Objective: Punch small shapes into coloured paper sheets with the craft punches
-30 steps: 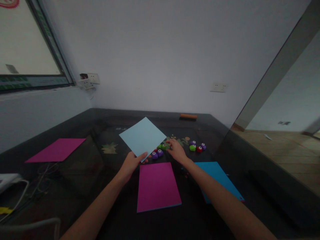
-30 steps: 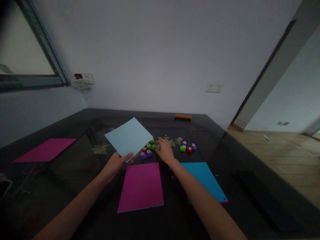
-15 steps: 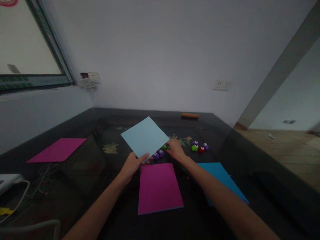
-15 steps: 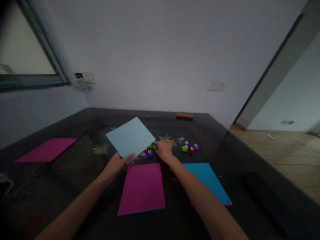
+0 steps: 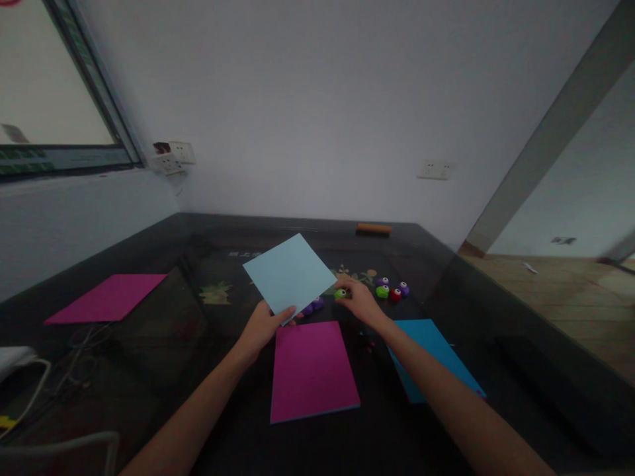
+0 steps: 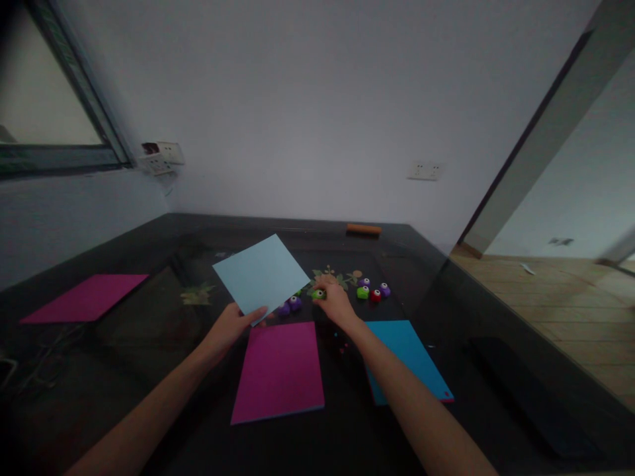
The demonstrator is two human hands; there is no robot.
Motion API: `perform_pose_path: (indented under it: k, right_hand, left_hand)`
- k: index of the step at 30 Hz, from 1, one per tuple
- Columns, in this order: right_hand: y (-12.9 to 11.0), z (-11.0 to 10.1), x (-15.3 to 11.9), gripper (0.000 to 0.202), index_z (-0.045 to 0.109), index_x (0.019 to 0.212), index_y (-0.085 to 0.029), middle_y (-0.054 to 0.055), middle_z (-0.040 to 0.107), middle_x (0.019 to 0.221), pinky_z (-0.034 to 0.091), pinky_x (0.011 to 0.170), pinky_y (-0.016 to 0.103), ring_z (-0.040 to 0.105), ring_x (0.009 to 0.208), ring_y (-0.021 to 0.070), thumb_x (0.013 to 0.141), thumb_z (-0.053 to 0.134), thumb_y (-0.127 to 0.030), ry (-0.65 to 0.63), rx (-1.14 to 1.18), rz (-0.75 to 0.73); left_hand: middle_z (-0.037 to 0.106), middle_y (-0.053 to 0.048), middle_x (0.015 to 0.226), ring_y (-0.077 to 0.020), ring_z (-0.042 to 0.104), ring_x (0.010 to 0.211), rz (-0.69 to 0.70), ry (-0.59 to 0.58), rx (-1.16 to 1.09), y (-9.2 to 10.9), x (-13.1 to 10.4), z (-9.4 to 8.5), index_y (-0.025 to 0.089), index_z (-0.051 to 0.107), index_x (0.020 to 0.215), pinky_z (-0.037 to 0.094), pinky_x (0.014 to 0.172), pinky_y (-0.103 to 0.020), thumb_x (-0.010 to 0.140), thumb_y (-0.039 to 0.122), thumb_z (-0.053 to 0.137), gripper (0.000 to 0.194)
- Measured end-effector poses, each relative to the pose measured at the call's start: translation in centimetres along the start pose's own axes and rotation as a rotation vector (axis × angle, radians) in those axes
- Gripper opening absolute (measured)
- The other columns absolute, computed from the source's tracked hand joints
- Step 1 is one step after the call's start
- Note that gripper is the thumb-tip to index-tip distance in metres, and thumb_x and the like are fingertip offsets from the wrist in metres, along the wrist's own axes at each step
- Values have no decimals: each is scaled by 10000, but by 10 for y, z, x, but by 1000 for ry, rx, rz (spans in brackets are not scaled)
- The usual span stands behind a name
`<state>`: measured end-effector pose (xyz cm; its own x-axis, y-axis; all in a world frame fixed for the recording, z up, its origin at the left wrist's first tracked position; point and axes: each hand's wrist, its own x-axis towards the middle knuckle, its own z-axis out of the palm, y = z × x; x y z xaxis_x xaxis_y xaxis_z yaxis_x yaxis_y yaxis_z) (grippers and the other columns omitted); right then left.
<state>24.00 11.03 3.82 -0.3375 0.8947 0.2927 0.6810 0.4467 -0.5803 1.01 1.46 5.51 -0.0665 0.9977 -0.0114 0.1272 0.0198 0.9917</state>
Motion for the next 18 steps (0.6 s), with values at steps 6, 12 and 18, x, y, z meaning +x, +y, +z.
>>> perform_pose_path:
  k: [6, 12, 18]
  right_hand:
    - [1, -26, -36, 285, 648, 957, -138, 68, 677, 826, 489, 661, 315, 622, 725, 193, 745, 634, -328, 1, 296, 110]
    - [-5, -50, -70, 420, 618, 1081, -141, -26, 591, 594, 461, 540, 263, 563, 528, 129, 734, 652, -374, -36, 597, 214]
    - [-1, -75, -82, 458, 647, 1081, -150, 21, 666, 764, 502, 693, 294, 622, 672, 133, 678, 748, -344, -46, 942, 348]
  left_hand:
    - [740, -103, 716, -221, 664, 627, -20, -48, 19, -6, -3, 7, 118, 698, 733, 491, 614, -296, 679, 404, 689, 290]
    - [736, -90, 714, -211, 663, 638, -11, -70, -22, -3, -8, 34, 125, 691, 731, 496, 635, -290, 716, 418, 645, 297]
    - [705, -54, 632, -185, 624, 575, 2, -78, -12, 4, -10, 66, 154, 666, 642, 481, 620, -278, 727, 437, 624, 299]
